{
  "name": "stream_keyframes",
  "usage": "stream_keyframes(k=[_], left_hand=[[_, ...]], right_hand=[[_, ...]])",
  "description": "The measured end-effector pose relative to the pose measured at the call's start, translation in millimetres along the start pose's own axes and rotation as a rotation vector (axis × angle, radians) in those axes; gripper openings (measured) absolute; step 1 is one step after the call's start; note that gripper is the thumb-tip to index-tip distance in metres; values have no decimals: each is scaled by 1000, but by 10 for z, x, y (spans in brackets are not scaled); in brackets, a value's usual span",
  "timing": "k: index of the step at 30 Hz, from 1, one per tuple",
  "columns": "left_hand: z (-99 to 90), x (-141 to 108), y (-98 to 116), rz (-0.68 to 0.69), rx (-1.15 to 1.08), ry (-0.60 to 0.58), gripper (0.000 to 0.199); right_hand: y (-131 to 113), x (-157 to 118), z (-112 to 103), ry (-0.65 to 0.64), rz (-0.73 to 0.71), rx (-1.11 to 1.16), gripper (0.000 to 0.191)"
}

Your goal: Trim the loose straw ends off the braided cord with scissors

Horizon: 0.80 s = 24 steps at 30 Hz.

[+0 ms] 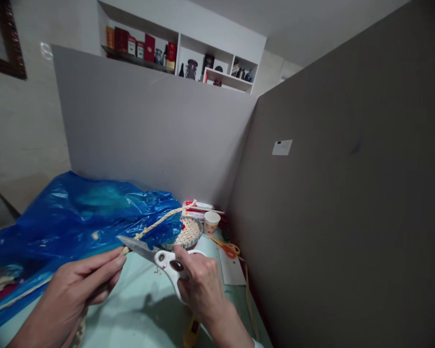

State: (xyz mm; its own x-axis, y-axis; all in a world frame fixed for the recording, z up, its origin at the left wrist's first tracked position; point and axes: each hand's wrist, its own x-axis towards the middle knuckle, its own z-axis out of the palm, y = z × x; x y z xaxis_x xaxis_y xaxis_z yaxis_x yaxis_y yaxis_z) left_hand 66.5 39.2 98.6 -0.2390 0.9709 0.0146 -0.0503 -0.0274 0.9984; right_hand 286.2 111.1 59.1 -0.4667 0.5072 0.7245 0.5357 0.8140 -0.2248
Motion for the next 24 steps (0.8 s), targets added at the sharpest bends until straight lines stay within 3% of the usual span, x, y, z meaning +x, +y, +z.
stream_keyframes(k=[3,5,9,17,20,24], left_hand=[[-1,1,19,-25,-27,-21,50],[3,-3,42,-46,-51,-52,51],[29,-21,78,-67,-106,-81,52],[43,-29,67,-209,-263,-118,30],[42,-23,85,-251,-352,-92,33],[21,-4,91,-166,-326,10,40]], right_hand=[[-43,29,34,-87,309,255,25],[-75,69,40,-73,516,443,13],[-142,184,-7,5,734,757,29],[-217,294,-104,-91,825,951,52],[-195,257,-130,-105,761,840,44],[-178,209,-167,-116,593,582,28]])
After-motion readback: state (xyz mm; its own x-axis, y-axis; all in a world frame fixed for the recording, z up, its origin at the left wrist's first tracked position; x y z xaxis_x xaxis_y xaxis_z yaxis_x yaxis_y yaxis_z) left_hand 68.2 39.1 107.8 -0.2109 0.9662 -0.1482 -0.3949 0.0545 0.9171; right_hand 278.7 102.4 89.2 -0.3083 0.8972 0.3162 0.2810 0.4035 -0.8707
